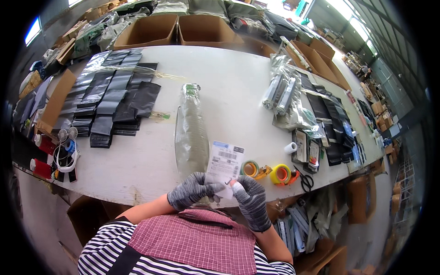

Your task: The person prepares and packs industrial components by placing long metal parts into protective silver sleeves, sealing them with tape, and applying shipping labels before placing the finished items into a cardboard box. The person also moves a large pedestal fan out of the workspace.

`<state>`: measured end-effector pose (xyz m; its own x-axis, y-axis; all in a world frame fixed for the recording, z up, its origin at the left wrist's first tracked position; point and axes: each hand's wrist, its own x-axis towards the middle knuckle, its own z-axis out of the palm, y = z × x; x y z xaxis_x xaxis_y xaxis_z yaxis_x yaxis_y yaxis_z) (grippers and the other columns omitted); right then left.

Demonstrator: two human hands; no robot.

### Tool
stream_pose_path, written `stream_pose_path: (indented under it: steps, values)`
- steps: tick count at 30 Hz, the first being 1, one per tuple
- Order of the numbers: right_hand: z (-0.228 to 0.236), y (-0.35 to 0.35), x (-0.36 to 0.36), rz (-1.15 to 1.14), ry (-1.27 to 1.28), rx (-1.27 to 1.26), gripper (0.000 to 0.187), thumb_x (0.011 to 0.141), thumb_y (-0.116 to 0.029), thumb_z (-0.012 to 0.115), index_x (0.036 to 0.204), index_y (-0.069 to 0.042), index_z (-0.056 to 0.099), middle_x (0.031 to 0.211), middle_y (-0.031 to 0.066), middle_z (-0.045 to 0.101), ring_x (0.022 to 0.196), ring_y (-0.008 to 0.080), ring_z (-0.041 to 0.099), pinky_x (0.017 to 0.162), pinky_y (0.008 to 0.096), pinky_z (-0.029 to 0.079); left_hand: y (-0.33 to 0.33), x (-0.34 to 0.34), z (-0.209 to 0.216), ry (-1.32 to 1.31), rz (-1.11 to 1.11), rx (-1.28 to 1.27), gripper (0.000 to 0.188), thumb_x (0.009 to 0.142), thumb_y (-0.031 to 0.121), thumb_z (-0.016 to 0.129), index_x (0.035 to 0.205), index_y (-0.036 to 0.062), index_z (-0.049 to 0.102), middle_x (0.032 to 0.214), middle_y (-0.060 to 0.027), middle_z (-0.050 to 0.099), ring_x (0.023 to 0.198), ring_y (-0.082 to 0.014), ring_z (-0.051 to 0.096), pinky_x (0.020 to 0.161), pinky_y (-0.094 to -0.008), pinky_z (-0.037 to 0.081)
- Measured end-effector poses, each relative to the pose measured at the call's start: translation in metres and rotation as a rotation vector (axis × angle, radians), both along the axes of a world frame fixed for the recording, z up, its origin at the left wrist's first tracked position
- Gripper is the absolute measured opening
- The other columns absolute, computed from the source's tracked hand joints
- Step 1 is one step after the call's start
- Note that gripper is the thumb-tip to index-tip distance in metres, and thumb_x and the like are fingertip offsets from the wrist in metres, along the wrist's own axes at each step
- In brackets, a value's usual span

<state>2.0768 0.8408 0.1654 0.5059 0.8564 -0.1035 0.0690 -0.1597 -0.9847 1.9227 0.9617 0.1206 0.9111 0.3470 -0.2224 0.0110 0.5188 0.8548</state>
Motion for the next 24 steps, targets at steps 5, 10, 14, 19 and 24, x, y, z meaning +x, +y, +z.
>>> stream_pose_path:
  steps: [5,10,14,19,24]
  values:
    - [-0.001,-0.006,0.004,0.017,0.082,-0.017,0.017,0.09,-0.014,0.066,0.097,0.001,0.066,0.076,0.0006,0.063,0.07,0.0065,0.056,0.067,0.0216,0.046,0.003,0.002,-0.005,0.04,0.025,0.041,0.034,0.091,0.023,0.068,0.11,-0.0048,0.065,0.095,-0.011,0.07,0.08,-0.0142,0.066,0.074,-0.0265,0.054]
    - [0.003,-0.01,0.0,0.011,0.166,-0.066,0.017,0.09,-0.013,0.065,0.099,0.001,0.066,0.079,0.0022,0.064,0.072,0.0079,0.058,0.069,0.0221,0.047,0.004,0.002,-0.003,0.028,0.055,0.048,0.034,0.09,0.023,0.068,0.111,-0.0047,0.065,0.093,-0.0103,0.07,0.079,-0.0134,0.065,0.074,-0.0265,0.054]
    - [-0.001,-0.013,0.001,0.01,0.189,-0.061,0.017,0.09,-0.012,0.065,0.1,0.001,0.066,0.079,0.0024,0.064,0.073,0.008,0.059,0.07,0.0224,0.048,0.002,0.003,-0.013,0.029,0.096,0.04,0.034,0.09,0.023,0.068,0.11,-0.0042,0.065,0.091,-0.0093,0.07,0.079,-0.0129,0.065,0.074,-0.0266,0.054]
    - [-0.004,-0.014,0.003,0.03,0.212,-0.046,0.015,0.09,-0.011,0.065,0.098,0.001,0.066,0.08,0.0017,0.064,0.073,0.0077,0.058,0.071,0.0221,0.048,0.003,0.003,-0.012,0.035,0.107,0.052,0.034,0.09,0.024,0.069,0.109,-0.0039,0.065,0.091,-0.009,0.07,0.077,-0.0128,0.065,0.073,-0.0269,0.054]
    - [-0.005,-0.015,0.003,0.019,0.244,-0.047,0.014,0.089,-0.011,0.065,0.098,0.0,0.066,0.081,0.001,0.064,0.073,0.0075,0.058,0.071,0.0219,0.049,0.001,0.003,-0.01,0.009,0.154,0.02,0.034,0.09,0.024,0.07,0.108,-0.0038,0.065,0.09,-0.0092,0.07,0.075,-0.0132,0.065,0.072,-0.0269,0.054]
